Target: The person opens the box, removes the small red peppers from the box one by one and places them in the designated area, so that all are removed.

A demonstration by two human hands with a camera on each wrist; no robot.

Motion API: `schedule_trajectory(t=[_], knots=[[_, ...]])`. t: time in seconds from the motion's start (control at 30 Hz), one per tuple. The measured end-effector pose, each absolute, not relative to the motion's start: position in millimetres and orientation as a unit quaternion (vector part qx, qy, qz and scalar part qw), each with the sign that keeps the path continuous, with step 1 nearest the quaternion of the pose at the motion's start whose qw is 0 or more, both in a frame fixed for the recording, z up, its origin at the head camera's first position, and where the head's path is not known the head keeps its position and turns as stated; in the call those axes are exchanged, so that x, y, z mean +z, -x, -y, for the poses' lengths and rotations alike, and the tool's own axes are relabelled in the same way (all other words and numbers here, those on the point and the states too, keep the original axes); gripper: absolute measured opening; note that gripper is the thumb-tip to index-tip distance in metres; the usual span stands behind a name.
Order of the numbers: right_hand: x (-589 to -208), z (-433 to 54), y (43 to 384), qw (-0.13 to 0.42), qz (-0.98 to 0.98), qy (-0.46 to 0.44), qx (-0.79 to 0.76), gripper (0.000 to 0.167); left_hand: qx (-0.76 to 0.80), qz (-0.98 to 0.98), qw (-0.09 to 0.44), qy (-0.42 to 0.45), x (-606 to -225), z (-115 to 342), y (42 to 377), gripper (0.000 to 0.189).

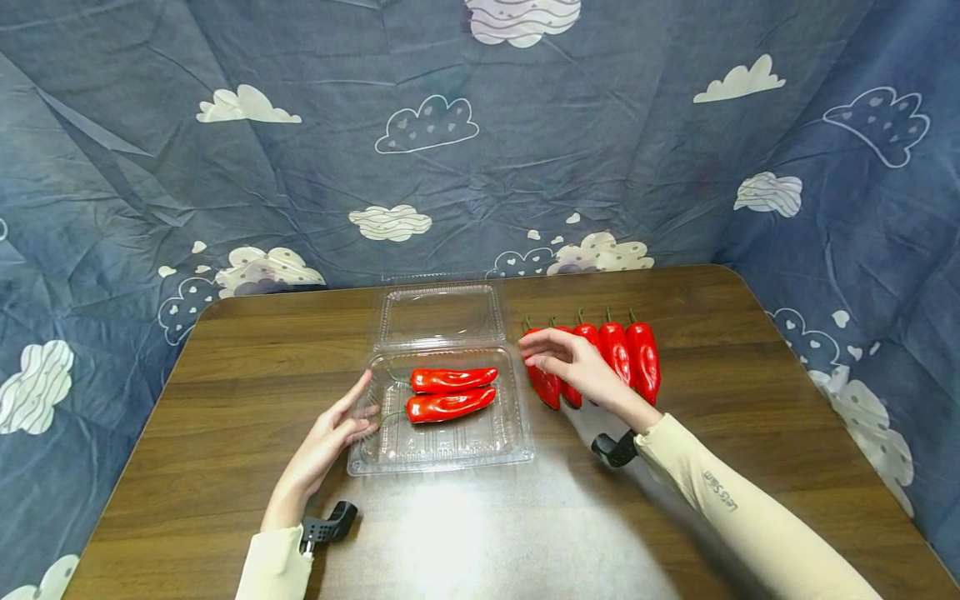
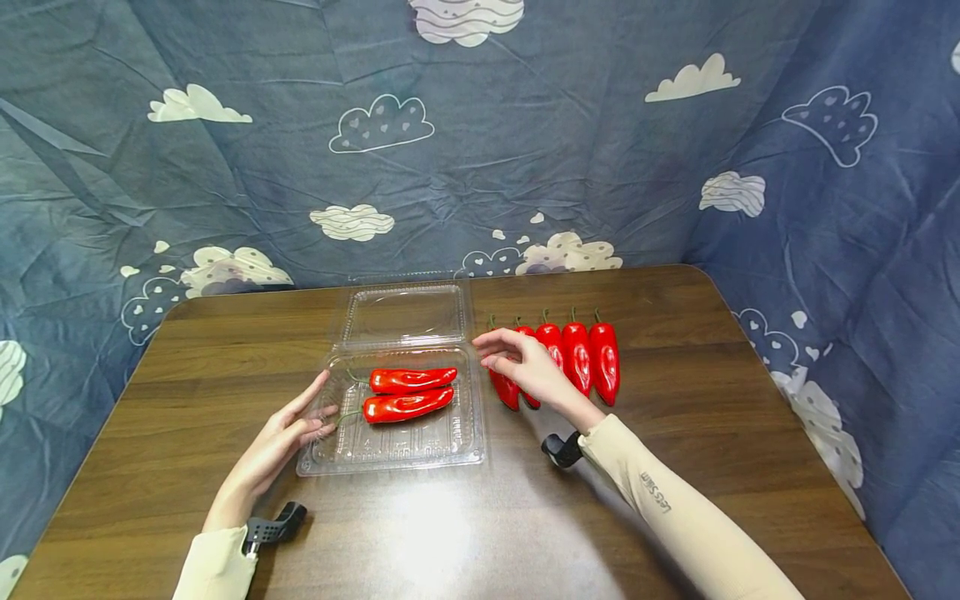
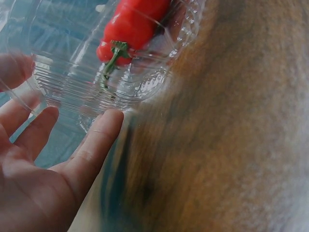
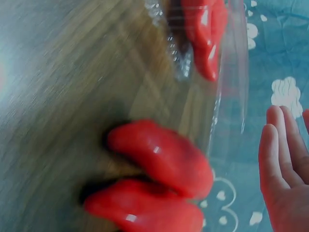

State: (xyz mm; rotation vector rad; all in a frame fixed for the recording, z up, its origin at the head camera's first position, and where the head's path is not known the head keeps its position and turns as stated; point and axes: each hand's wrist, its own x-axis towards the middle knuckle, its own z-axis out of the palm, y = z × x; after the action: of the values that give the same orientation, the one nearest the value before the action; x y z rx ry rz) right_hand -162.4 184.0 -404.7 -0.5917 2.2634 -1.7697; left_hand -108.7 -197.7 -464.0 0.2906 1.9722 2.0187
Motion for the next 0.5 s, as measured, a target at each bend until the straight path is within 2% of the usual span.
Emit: schedule_trajectory(t=[0.5], knots=[[-402,-146,165,0.174,-0.764,0.275,-0.557,0.032,0.706,-0.684,0.151,-0.104,-463,197,108,0.067]])
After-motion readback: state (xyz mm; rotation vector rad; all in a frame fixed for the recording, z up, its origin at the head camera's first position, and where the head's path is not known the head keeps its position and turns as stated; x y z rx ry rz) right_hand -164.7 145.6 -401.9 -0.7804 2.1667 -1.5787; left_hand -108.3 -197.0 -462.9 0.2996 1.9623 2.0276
